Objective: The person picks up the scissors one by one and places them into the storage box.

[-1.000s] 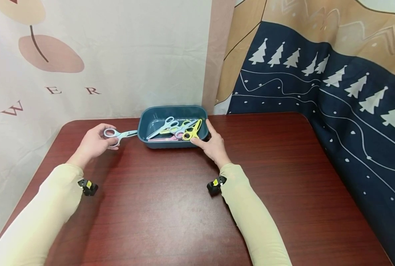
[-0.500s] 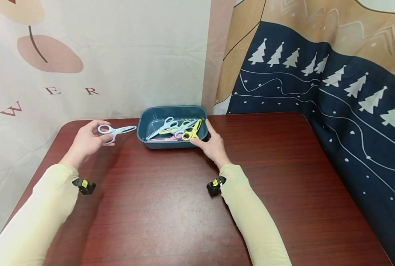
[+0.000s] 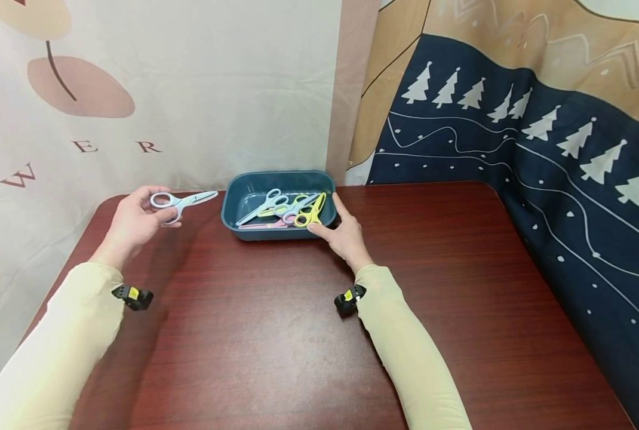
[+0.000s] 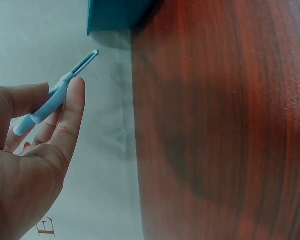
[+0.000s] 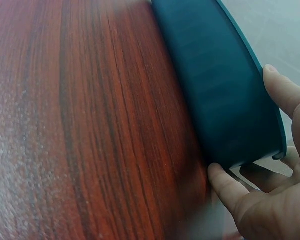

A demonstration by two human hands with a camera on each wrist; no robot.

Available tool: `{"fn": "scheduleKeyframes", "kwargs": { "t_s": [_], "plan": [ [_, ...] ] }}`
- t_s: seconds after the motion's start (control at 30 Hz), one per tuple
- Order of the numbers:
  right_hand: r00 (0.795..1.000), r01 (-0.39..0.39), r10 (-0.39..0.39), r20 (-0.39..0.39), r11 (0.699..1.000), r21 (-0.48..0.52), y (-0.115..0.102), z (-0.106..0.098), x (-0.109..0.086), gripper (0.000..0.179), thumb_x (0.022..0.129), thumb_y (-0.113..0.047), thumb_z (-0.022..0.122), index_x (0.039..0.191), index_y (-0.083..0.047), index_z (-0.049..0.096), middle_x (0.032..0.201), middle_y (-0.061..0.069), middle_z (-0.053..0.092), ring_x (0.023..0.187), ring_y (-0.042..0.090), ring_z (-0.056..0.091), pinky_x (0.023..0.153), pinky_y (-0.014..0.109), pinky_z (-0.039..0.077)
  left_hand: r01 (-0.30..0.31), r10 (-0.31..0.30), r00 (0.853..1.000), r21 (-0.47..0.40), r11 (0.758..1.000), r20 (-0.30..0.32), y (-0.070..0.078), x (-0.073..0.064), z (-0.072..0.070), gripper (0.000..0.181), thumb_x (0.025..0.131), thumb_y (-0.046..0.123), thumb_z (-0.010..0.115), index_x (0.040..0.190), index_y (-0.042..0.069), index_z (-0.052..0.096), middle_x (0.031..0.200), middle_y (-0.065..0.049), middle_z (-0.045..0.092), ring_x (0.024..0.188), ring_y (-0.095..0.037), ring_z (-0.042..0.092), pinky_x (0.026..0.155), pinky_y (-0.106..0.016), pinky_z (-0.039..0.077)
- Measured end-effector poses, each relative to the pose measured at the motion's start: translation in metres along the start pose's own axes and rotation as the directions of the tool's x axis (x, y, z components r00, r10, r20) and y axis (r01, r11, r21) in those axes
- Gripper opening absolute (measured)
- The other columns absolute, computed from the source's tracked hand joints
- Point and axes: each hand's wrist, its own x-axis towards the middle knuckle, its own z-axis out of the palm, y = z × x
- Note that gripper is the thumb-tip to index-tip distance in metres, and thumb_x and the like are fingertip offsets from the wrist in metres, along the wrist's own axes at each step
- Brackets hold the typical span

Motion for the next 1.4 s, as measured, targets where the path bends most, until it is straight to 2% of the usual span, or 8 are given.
{"fn": "scheduleKeyframes", "kwargs": {
  "t_s": [0.2, 0.6, 0.83, 1.1, 1.4],
  "plan": [
    [1.000, -0.001, 0.001, 0.000, 1.000, -0.004, 0.000, 0.000, 0.000, 0.098, 0.090, -0.034, 0.082, 0.166, -0.031, 0.022, 0.168, 0.011, 0.030, 0.149, 0.029, 0.039, 0.121, 0.044, 0.035, -0.011, 0.011, 1.000, 0.013, 1.000, -0.005, 0.007, -0.001, 0.000, 0.050, 0.097, -0.009, 0.063, 0.143, -0.005, 0.045, 0.108, -0.007, 0.056, 0.084, 0.001, 0.063, 0.074, -0.024, 0.062],
    [1.000, 0.013, -0.013, 0.007, 1.000, -0.004, 0.002, -0.001, 0.001, 0.097, 0.089, -0.035, 0.083, 0.166, -0.031, 0.023, 0.168, 0.011, 0.030, 0.148, 0.030, 0.041, 0.120, 0.044, 0.036, -0.019, 0.019, 1.000, -0.006, 1.000, 0.013, 0.016, 0.001, 0.006, 0.050, 0.096, -0.009, 0.063, 0.142, -0.005, 0.044, 0.107, -0.007, 0.059, 0.082, 0.000, 0.065, 0.076, -0.027, 0.063],
    [1.000, 0.017, -0.017, 0.007, 1.000, -0.004, 0.003, -0.001, 0.002, 0.098, 0.090, -0.035, 0.083, 0.166, -0.031, 0.022, 0.168, 0.011, 0.030, 0.148, 0.030, 0.040, 0.120, 0.043, 0.036, -0.024, 0.024, 0.999, -0.027, 0.999, 0.021, 0.019, 0.004, 0.012, 0.050, 0.096, -0.008, 0.064, 0.142, -0.004, 0.045, 0.104, -0.002, 0.061, 0.080, 0.000, 0.066, 0.074, -0.026, 0.063],
    [1.000, 0.017, -0.017, 0.008, 1.000, -0.001, 0.003, -0.001, 0.002, 0.098, 0.089, -0.034, 0.083, 0.166, -0.031, 0.022, 0.168, 0.011, 0.031, 0.147, 0.031, 0.042, 0.120, 0.043, 0.037, -0.034, 0.035, 0.999, -0.038, 0.999, 0.039, 0.025, 0.007, 0.020, 0.052, 0.096, -0.008, 0.064, 0.144, -0.004, 0.045, 0.108, -0.009, 0.061, 0.081, -0.001, 0.066, 0.075, -0.027, 0.063],
    [1.000, 0.005, -0.005, 0.006, 1.000, -0.012, 0.003, -0.001, 0.003, 0.098, 0.089, -0.037, 0.083, 0.166, -0.031, 0.022, 0.167, 0.011, 0.031, 0.146, 0.031, 0.042, 0.120, 0.044, 0.037, -0.037, 0.040, 0.997, -0.048, 0.998, 0.067, 0.035, 0.010, 0.028, 0.050, 0.097, -0.008, 0.063, 0.144, -0.004, 0.046, 0.106, -0.010, 0.061, 0.077, -0.004, 0.070, 0.076, -0.028, 0.063]
  ]
}}
